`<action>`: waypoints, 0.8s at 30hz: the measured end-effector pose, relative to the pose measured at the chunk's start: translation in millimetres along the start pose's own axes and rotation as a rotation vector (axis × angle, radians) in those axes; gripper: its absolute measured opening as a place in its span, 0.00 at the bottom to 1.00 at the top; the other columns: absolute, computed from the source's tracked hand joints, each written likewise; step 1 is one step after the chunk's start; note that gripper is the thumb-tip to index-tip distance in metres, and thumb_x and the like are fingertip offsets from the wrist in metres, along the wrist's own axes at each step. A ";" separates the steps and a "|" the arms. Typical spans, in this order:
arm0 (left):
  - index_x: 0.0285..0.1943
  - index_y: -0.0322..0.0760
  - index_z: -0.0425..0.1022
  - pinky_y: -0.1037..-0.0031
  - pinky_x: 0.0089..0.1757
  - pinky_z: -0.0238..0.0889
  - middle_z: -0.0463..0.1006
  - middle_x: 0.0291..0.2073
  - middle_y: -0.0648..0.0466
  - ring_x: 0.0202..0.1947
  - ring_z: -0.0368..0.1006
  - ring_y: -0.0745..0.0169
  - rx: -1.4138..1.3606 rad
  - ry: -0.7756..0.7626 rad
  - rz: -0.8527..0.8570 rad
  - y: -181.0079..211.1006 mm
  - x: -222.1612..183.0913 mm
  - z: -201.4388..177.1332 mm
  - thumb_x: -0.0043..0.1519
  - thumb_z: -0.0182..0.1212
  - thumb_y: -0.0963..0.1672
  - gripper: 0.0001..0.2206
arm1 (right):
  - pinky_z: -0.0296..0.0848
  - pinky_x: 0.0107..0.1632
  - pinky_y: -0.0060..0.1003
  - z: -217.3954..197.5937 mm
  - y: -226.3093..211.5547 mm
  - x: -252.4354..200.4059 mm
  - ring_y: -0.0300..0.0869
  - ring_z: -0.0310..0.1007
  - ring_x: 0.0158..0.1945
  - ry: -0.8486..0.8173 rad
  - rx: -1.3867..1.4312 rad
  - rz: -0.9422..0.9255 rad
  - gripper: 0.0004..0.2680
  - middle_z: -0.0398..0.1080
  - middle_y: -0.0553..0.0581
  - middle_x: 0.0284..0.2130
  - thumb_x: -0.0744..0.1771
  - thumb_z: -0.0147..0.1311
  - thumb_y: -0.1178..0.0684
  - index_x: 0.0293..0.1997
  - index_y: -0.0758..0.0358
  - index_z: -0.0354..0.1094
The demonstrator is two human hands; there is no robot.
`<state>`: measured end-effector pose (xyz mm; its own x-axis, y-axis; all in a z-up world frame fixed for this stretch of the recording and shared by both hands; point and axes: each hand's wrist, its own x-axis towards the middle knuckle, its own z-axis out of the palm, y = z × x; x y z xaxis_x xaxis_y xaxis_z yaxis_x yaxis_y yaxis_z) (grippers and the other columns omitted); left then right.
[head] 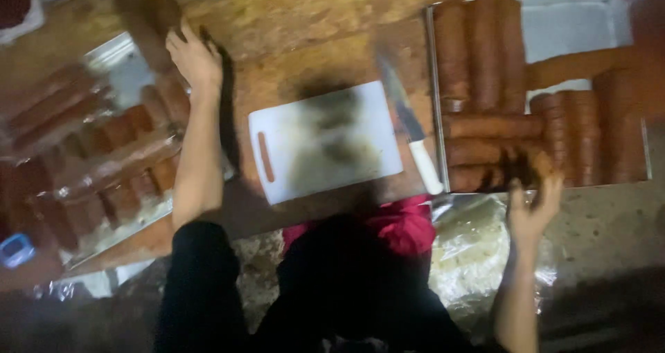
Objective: Slicing long food rolls into smaller pieces and arranging them in a metal tray
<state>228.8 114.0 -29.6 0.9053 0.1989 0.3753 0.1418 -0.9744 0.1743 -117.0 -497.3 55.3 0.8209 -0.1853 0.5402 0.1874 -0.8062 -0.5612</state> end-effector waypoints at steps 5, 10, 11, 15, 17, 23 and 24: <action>0.71 0.24 0.59 0.58 0.55 0.67 0.68 0.62 0.31 0.62 0.66 0.34 0.296 -0.141 -0.130 -54.5 28.6 78.8 0.65 0.59 0.45 0.27 | 0.72 0.60 0.44 21.1 -83.5 -58.0 0.54 0.67 0.60 -0.073 0.253 0.213 0.10 0.68 0.69 0.53 0.71 0.48 0.60 0.58 0.74 0.67; 0.78 0.30 0.44 0.55 0.52 0.63 0.64 0.62 0.26 0.57 0.63 0.31 0.540 -0.248 -0.363 -36.7 57.1 109.3 0.69 0.46 0.45 0.28 | 0.71 0.61 0.43 13.5 -111.3 -82.3 0.54 0.70 0.59 -0.039 0.289 0.263 0.08 0.70 0.68 0.53 0.71 0.49 0.64 0.56 0.74 0.68; 0.79 0.30 0.37 0.61 0.48 0.62 0.67 0.59 0.33 0.52 0.62 0.38 0.579 -0.344 -0.417 -36.8 44.2 94.9 0.69 0.50 0.45 0.33 | 0.73 0.57 0.38 5.3 -115.1 -90.6 0.50 0.71 0.56 -0.020 0.359 0.377 0.08 0.70 0.67 0.52 0.71 0.48 0.65 0.57 0.74 0.67; 0.78 0.33 0.43 0.62 0.51 0.68 0.64 0.58 0.37 0.56 0.63 0.43 0.479 -0.228 -0.519 -34.3 44.1 92.4 0.50 0.76 0.63 0.57 | 0.67 0.64 0.36 17.6 -101.4 -123.0 0.45 0.70 0.59 -0.035 0.372 0.472 0.07 0.71 0.60 0.51 0.71 0.52 0.60 0.54 0.67 0.69; 0.80 0.34 0.39 0.53 0.56 0.64 0.60 0.68 0.30 0.65 0.60 0.29 0.166 -0.447 -0.531 -39.8 41.3 89.7 0.62 0.67 0.63 0.51 | 0.76 0.58 0.37 34.7 -93.6 -132.5 0.46 0.75 0.51 -0.161 0.587 0.492 0.16 0.73 0.62 0.49 0.65 0.42 0.66 0.58 0.70 0.68; 0.68 0.26 0.68 0.45 0.50 0.68 0.79 0.47 0.30 0.53 0.77 0.30 -0.912 -0.225 -0.549 58.8 -47.4 -0.4 0.39 0.81 0.48 0.45 | 0.71 0.58 0.43 87.0 -178.7 -52.3 0.50 0.79 0.50 -0.224 0.646 0.345 0.05 0.80 0.61 0.40 0.66 0.59 0.59 0.43 0.64 0.77; 0.68 0.26 0.68 0.45 0.50 0.68 0.79 0.47 0.30 0.53 0.77 0.30 -0.911 -0.237 -0.552 56.6 -68.0 17.8 0.39 0.81 0.48 0.45 | 0.71 0.58 0.43 106.4 -176.0 -41.6 0.50 0.79 0.50 -0.226 0.640 0.355 0.05 0.80 0.61 0.40 0.66 0.59 0.59 0.43 0.64 0.77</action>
<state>182.3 43.4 -61.5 0.8759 0.4648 -0.1296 0.2910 -0.2947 0.9102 -126.7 -287.9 64.9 0.9677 -0.1975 0.1570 0.1112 -0.2248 -0.9680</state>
